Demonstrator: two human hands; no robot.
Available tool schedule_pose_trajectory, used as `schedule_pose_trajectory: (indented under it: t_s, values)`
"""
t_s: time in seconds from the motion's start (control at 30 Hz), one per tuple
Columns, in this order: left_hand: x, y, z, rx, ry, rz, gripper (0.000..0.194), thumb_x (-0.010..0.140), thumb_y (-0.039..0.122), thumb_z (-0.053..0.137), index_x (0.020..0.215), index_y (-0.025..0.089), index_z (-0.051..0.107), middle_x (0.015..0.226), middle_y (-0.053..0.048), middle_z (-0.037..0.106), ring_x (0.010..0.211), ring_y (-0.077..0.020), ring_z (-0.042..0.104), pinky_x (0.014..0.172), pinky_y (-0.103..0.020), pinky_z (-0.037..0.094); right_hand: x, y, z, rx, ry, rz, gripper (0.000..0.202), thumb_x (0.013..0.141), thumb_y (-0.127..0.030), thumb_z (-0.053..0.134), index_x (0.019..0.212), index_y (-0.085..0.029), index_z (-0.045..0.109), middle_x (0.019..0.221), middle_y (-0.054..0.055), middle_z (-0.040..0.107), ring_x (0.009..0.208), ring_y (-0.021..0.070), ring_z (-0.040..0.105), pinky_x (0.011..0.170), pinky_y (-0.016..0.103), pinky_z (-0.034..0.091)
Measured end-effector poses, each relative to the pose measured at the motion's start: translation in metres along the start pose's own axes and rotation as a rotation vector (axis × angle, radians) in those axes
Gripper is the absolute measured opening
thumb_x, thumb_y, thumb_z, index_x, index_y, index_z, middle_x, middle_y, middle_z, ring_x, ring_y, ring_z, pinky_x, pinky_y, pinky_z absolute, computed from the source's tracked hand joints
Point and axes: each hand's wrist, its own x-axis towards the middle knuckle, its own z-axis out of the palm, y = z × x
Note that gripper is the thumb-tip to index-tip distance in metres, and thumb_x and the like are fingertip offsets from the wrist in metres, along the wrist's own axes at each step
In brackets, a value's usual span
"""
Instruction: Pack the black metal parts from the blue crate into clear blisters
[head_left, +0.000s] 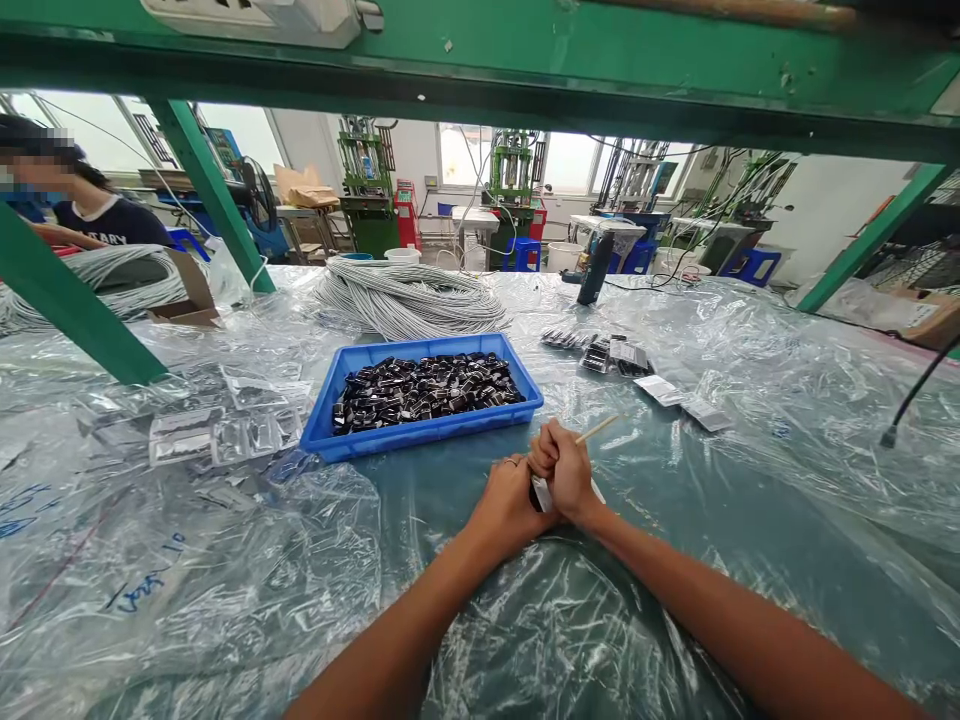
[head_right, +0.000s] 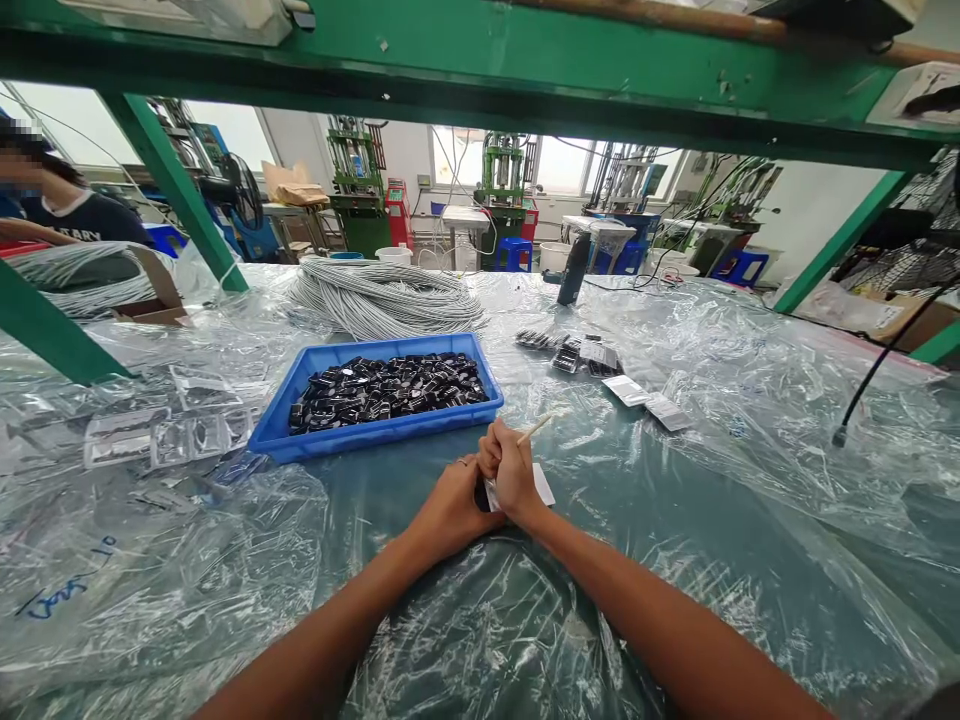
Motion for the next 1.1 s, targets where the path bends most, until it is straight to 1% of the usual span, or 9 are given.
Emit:
schedule_pose_trajectory:
  t_s: [0.23,0.43,0.7,0.77,0.83,0.93,1.0,1.03,1.1]
  values:
    - [-0.003,0.001,-0.002,0.018,-0.012,-0.058,0.047,0.062,0.033,0.085,0.099,0.018,0.06,0.101,-0.008,0.062,0.1,-0.0286,0.057,0.088,-0.041,0.044,0.001,-0.011,-0.002,-0.016,0.018,-0.009,0.057,0.079,-0.056,0.062,0.05,-0.022,0.028,0.043,-0.009,0.019,0.039,0.0055,0.012,0.039,0.024,0.013]
    - [-0.002,-0.001,0.002,-0.006,0.006,-0.039,0.039,0.065,0.032,0.082,0.094,0.019,0.06,0.099,-0.007,0.063,0.097,-0.0273,0.057,0.085,-0.039,0.044,0.002,-0.007,0.001,-0.062,0.005,-0.004,0.058,0.08,-0.06,0.059,0.05,-0.022,0.027,0.043,-0.009,0.018,0.037,0.0051,0.014,0.037,0.023,0.015]
    - [-0.001,0.002,0.0,-0.006,0.016,0.018,0.025,0.069,0.029,0.076,0.087,0.02,0.061,0.091,-0.005,0.064,0.089,-0.0248,0.059,0.079,-0.035,0.044,-0.002,0.002,0.003,-0.156,0.044,0.042,0.055,0.08,-0.053,0.06,0.05,-0.023,0.026,0.043,-0.009,0.021,0.038,0.0053,0.018,0.038,0.023,0.016]
    - [-0.002,0.0,0.001,0.015,0.02,0.007,0.025,0.069,0.03,0.076,0.087,0.02,0.062,0.09,-0.005,0.063,0.089,-0.0248,0.058,0.08,-0.035,0.044,-0.008,0.0,0.003,-0.145,0.031,0.09,0.054,0.08,-0.052,0.06,0.051,-0.023,0.025,0.043,-0.009,0.021,0.037,0.0051,0.018,0.037,0.023,0.015]
    - [-0.003,-0.001,0.002,0.037,0.023,0.001,0.026,0.071,0.032,0.077,0.089,0.02,0.063,0.092,-0.005,0.062,0.093,-0.0253,0.058,0.083,-0.036,0.044,-0.014,-0.007,0.001,-0.141,-0.039,0.192,0.052,0.081,-0.051,0.059,0.051,-0.023,0.027,0.042,-0.01,0.021,0.036,0.0049,0.017,0.037,0.022,0.013]
    - [-0.006,-0.002,0.001,0.052,0.003,-0.031,0.037,0.069,0.038,0.079,0.098,0.019,0.065,0.101,-0.007,0.06,0.102,-0.0282,0.057,0.089,-0.039,0.045,-0.011,-0.026,-0.012,-0.106,-0.147,0.308,0.049,0.081,-0.05,0.059,0.053,-0.023,0.029,0.044,-0.011,0.02,0.037,0.0044,0.013,0.037,0.022,0.011]
    - [-0.007,-0.002,-0.004,0.017,-0.01,-0.055,0.048,0.066,0.036,0.082,0.107,0.019,0.065,0.109,-0.008,0.059,0.107,-0.0288,0.056,0.093,-0.041,0.046,0.002,-0.041,-0.031,-0.103,-0.128,0.318,0.048,0.08,-0.051,0.059,0.056,-0.023,0.029,0.046,-0.012,0.019,0.038,0.0043,0.012,0.037,0.021,0.011]
    - [-0.007,-0.002,-0.007,-0.023,-0.007,-0.059,0.053,0.065,0.033,0.083,0.112,0.019,0.064,0.112,-0.009,0.058,0.108,-0.0284,0.057,0.094,-0.041,0.046,0.01,-0.048,-0.044,-0.147,-0.105,0.33,0.047,0.079,-0.051,0.06,0.057,-0.023,0.029,0.047,-0.012,0.02,0.038,0.0043,0.012,0.037,0.021,0.011]
    - [-0.005,-0.005,-0.016,-0.148,0.014,-0.06,0.059,0.065,0.029,0.083,0.119,0.019,0.062,0.116,-0.009,0.059,0.106,-0.0265,0.059,0.093,-0.039,0.048,0.025,-0.059,-0.071,-0.376,-0.087,0.401,0.043,0.078,-0.051,0.061,0.06,-0.023,0.033,0.048,-0.011,0.026,0.038,0.005,0.017,0.038,0.02,0.014]
